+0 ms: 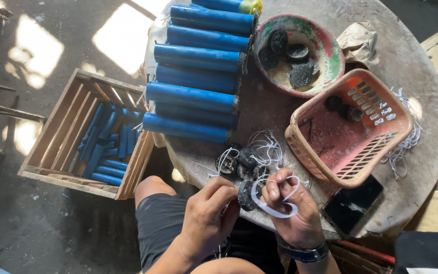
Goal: Attaching candle wicks to metal or plastic bases by threading them through the center hole.
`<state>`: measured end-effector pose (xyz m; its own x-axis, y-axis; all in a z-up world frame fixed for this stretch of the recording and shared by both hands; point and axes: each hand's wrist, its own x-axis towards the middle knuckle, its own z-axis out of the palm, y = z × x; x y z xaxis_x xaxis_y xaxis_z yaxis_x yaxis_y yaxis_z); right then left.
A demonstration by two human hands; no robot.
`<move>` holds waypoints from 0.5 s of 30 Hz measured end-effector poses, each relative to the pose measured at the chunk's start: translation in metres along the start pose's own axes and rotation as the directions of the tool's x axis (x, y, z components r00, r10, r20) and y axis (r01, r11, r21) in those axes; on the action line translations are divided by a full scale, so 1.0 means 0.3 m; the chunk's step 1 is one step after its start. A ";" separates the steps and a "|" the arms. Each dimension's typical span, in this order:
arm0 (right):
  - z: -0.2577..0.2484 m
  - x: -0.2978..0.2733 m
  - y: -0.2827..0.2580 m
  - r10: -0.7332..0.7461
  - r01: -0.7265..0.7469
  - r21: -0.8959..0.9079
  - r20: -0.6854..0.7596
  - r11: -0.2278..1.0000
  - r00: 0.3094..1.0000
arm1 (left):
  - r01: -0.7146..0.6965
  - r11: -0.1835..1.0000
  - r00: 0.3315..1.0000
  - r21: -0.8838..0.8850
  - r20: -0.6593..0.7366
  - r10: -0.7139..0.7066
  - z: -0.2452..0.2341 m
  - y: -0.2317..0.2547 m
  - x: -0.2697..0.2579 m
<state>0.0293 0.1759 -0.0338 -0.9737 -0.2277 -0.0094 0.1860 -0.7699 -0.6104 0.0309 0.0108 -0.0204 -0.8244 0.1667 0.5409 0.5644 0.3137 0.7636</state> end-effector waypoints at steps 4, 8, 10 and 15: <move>-0.030 -0.015 0.027 -0.036 0.031 -0.298 -0.010 0.954 0.999 | 0.023 0.995 1.000 -0.094 -0.020 -0.024 0.001 0.008 0.004; -0.072 -0.040 0.035 -0.055 0.045 -0.432 -0.011 0.901 0.998 | 0.059 0.985 0.997 -0.165 -0.044 -0.067 -0.015 0.001 0.016; -0.100 -0.055 0.029 -0.040 0.012 -0.481 -0.049 0.877 0.998 | 0.058 0.984 0.992 -0.166 -0.103 -0.076 -0.022 -0.003 0.022; -0.096 -0.074 -0.014 -0.042 0.008 -0.611 -0.042 0.791 0.998 | 0.041 0.984 0.986 -0.175 -0.154 -0.068 -0.032 -0.038 0.029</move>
<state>0.0464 0.2012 -0.0538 -0.9854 -0.1696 -0.0167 0.0589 -0.2467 -0.9673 0.0177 -0.0003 -0.0208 -0.8446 -0.0015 0.5354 0.5290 0.1517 0.8350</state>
